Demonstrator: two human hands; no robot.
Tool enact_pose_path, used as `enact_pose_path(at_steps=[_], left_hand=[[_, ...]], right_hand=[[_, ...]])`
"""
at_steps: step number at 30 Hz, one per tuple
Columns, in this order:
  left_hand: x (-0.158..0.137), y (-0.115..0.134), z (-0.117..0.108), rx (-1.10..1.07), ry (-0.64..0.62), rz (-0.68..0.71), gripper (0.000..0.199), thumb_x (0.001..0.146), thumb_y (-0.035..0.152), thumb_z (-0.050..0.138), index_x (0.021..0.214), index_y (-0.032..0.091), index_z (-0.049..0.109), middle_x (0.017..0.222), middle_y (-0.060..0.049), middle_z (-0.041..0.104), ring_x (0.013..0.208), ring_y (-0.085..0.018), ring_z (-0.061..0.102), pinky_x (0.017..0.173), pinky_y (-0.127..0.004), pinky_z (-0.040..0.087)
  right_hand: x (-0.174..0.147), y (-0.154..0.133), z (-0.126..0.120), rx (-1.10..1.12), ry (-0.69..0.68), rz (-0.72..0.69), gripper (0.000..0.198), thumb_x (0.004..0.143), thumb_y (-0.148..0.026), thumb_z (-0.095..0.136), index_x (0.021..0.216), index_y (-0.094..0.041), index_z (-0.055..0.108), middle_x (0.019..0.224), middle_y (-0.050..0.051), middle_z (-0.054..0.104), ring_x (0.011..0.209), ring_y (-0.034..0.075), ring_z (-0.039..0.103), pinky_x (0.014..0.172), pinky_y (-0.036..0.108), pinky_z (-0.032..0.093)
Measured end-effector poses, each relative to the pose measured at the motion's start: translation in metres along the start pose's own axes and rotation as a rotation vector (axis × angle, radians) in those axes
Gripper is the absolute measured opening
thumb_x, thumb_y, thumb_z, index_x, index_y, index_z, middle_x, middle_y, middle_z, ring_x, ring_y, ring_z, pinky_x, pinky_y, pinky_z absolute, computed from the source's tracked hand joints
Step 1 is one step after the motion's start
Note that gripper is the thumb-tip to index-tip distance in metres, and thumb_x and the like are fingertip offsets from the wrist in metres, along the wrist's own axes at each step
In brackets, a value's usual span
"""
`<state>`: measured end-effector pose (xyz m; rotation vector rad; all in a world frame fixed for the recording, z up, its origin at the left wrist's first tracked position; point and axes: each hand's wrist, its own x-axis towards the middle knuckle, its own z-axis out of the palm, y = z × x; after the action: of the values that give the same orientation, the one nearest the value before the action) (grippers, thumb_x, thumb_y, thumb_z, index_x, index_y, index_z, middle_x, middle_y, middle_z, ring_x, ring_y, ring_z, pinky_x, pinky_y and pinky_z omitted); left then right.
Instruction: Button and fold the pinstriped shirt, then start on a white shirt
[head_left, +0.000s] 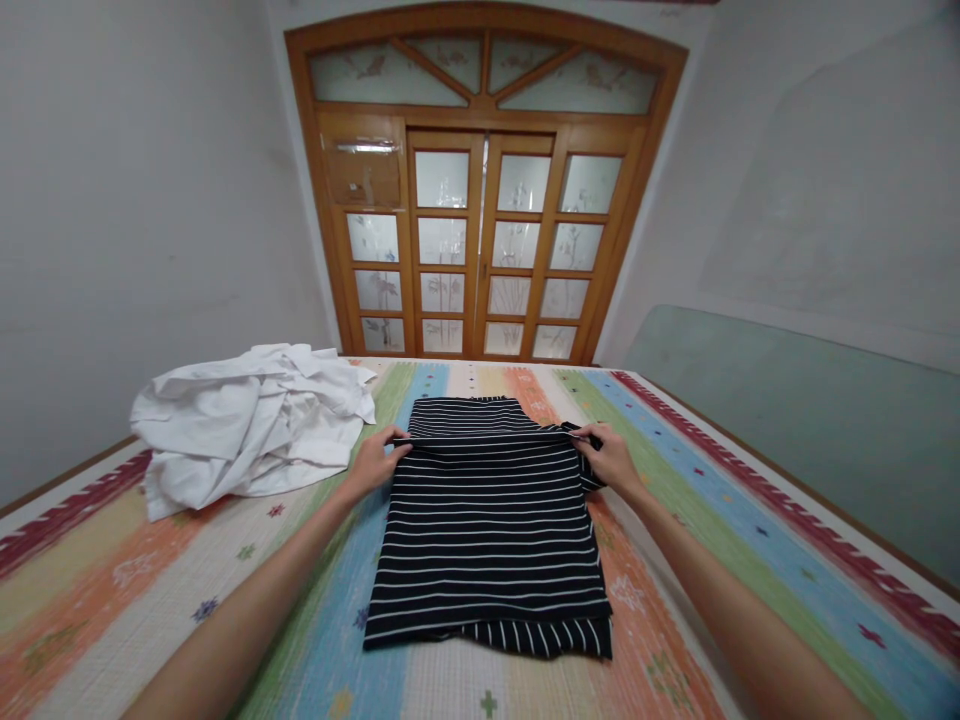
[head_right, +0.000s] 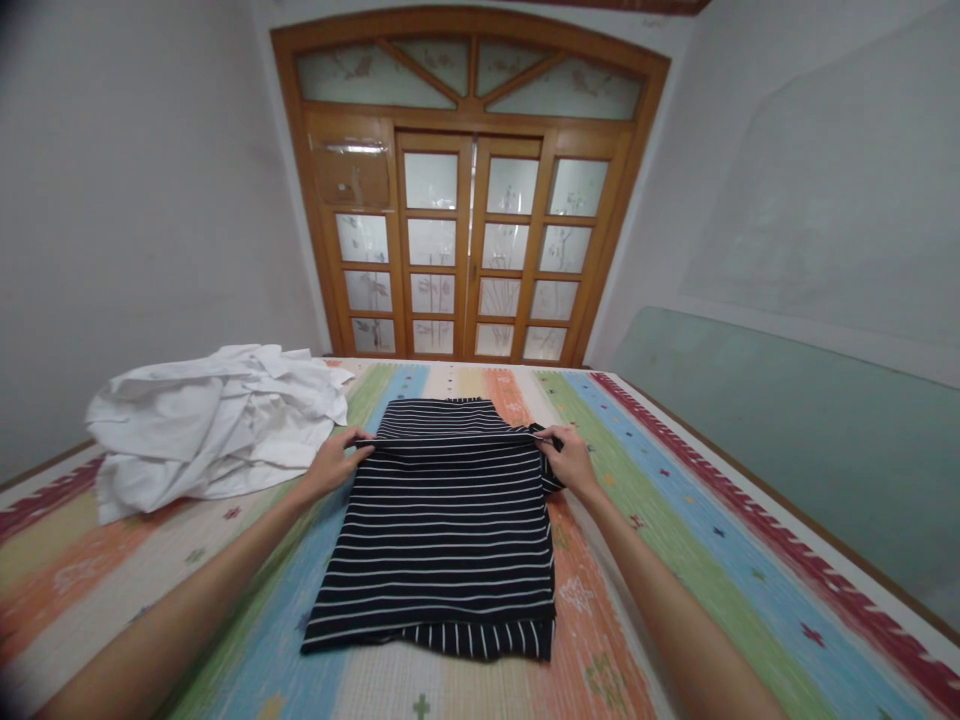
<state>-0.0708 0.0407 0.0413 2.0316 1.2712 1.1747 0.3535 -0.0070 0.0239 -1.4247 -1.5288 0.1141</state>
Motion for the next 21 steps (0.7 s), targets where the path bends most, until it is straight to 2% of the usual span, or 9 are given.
enact_pose_path(at_steps=[2,4,9,14,17,21], left_hand=[[0.0,0.003,-0.002,-0.025,0.011,-0.002,0.018,0.07,0.037,0.063,0.079,0.022,0.065,0.09,-0.004,0.072,0.089,-0.023,0.065,0.088,-0.035,0.048],[0.0,0.005,-0.004,-0.062,0.024,-0.014,0.021,0.071,0.041,0.064,0.078,0.021,0.063,0.083,-0.004,0.071,0.083,-0.022,0.065,0.083,-0.034,0.05],[0.002,0.012,-0.013,-0.223,0.037,-0.025,0.035,0.07,0.051,0.065,0.08,0.018,0.058,0.076,-0.002,0.065,0.071,-0.018,0.063,0.071,-0.03,0.052],[0.0,0.031,-0.03,-0.266,0.074,0.021,0.04,0.07,0.055,0.066,0.079,0.018,0.055,0.077,-0.002,0.062,0.072,-0.016,0.061,0.069,-0.027,0.051],[-0.004,0.046,-0.042,-0.291,0.105,0.032,0.042,0.069,0.056,0.068,0.08,0.018,0.055,0.075,0.0,0.061,0.071,-0.015,0.06,0.064,-0.024,0.049],[-0.011,0.068,-0.062,-0.437,0.101,0.004,0.047,0.064,0.055,0.075,0.084,0.018,0.053,0.069,0.002,0.061,0.062,-0.012,0.059,0.056,-0.021,0.048]], right_hand=[[0.001,-0.006,-0.002,0.05,0.04,0.0,0.011,0.072,-0.033,0.068,0.074,-0.023,0.071,0.097,0.008,0.071,0.107,0.03,0.059,0.1,0.043,0.041],[0.001,-0.012,-0.004,0.137,0.029,-0.003,0.016,0.073,-0.038,0.067,0.074,-0.023,0.07,0.101,0.008,0.071,0.109,0.029,0.059,0.103,0.042,0.039],[0.003,-0.031,-0.012,0.186,0.049,0.057,0.034,0.072,-0.055,0.067,0.077,-0.022,0.069,0.081,0.005,0.072,0.082,0.026,0.065,0.082,0.036,0.051],[0.01,-0.06,-0.029,0.269,0.08,-0.056,0.037,0.074,-0.057,0.068,0.082,-0.021,0.069,0.085,0.006,0.071,0.084,0.024,0.064,0.08,0.034,0.051],[0.013,-0.078,-0.042,0.252,0.099,-0.078,0.039,0.07,-0.058,0.072,0.079,-0.02,0.068,0.076,0.004,0.069,0.073,0.021,0.063,0.072,0.032,0.052],[0.014,-0.101,-0.066,0.305,0.14,-0.127,0.038,0.068,-0.056,0.077,0.078,-0.021,0.068,0.077,0.003,0.069,0.071,0.019,0.064,0.068,0.03,0.053]])
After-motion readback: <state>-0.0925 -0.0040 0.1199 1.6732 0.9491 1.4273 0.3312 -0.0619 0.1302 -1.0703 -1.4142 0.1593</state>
